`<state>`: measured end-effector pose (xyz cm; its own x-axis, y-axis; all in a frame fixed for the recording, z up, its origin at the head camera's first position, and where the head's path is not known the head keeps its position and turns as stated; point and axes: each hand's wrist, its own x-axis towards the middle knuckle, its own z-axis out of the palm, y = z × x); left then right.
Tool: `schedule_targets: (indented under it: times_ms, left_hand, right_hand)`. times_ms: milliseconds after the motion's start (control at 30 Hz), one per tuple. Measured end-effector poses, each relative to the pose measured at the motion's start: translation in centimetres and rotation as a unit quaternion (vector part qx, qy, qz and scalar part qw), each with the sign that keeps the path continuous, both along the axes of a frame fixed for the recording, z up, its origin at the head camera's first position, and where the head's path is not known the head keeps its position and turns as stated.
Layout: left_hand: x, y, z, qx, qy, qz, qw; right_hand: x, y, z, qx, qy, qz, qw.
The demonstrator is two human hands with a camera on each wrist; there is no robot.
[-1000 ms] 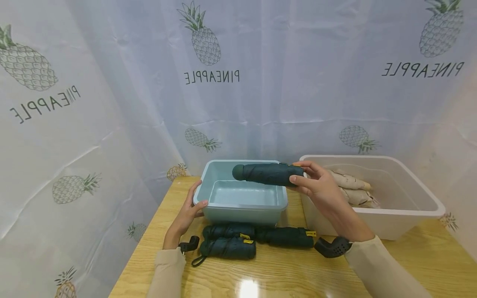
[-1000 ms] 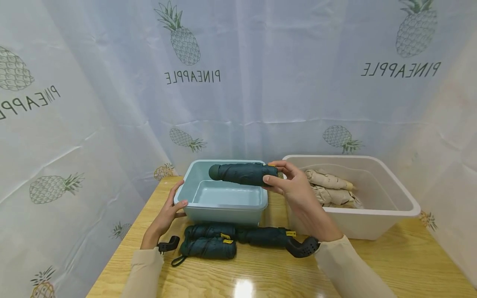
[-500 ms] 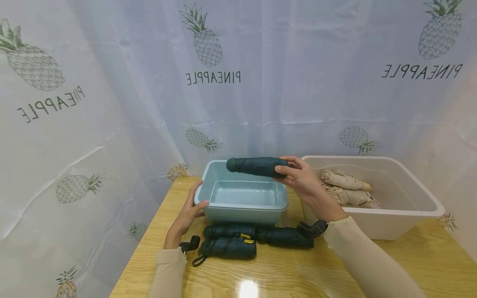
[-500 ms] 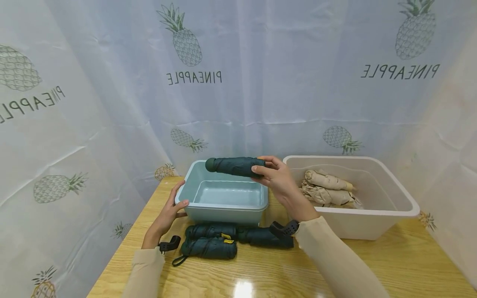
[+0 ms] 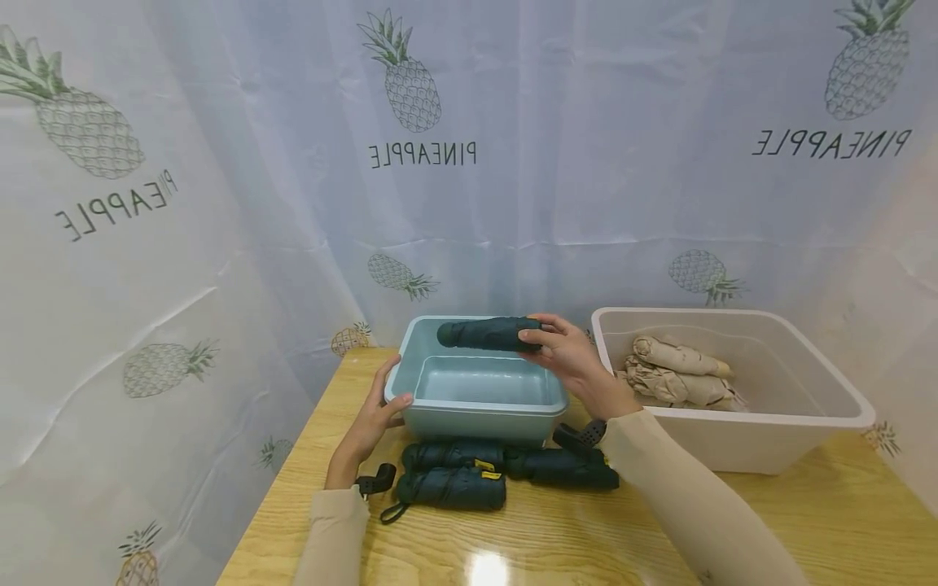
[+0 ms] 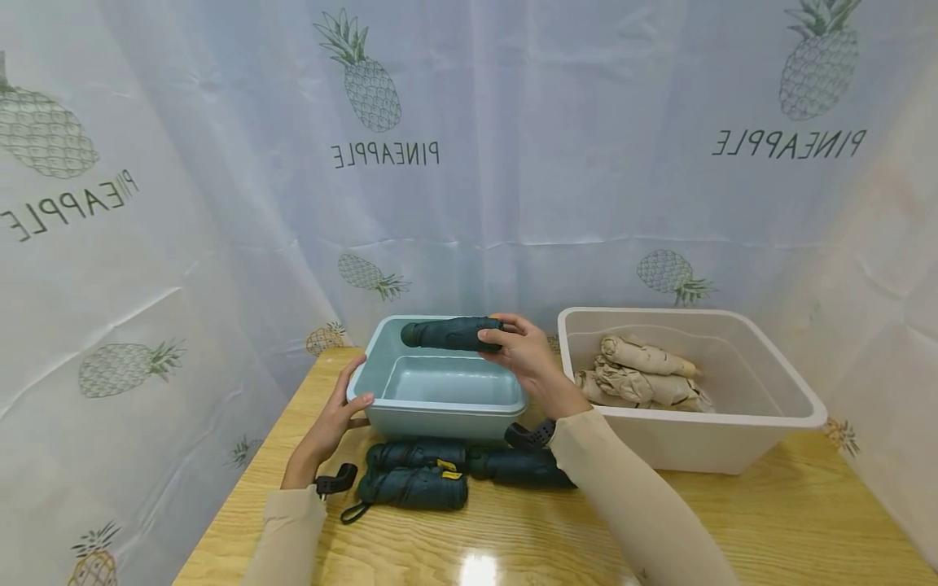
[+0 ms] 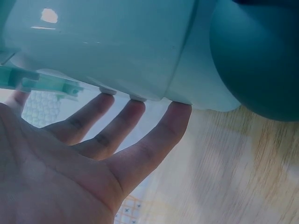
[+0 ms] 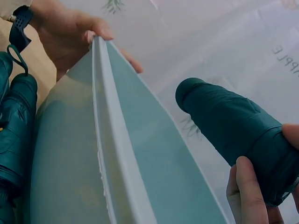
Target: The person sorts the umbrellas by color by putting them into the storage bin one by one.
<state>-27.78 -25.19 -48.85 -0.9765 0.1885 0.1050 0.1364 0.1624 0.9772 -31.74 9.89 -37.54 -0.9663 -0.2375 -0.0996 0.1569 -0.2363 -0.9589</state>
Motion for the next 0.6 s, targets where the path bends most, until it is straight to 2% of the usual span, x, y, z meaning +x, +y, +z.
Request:
schedule_targets:
  times_ms: [300,433,600]
  left_hand:
    - [0.3,0.1,0.1,0.003,0.002,0.003,1.0000]
    - [0.3,0.1,0.0,0.002,0.002,0.004,1.0000]
    - [0.3,0.2,0.2,0.002,0.003,0.006,1.0000]
  right_hand:
    - [-1.4,-1.4,-1.3,-0.016,-0.042,-0.010,0.9989]
    - [-1.6,-2.0,-1.2,-0.012,-0.059,-0.013,0.9981]
    - [-2.6,-2.7,-0.8,-0.009,-0.084,-0.025,0.9961]
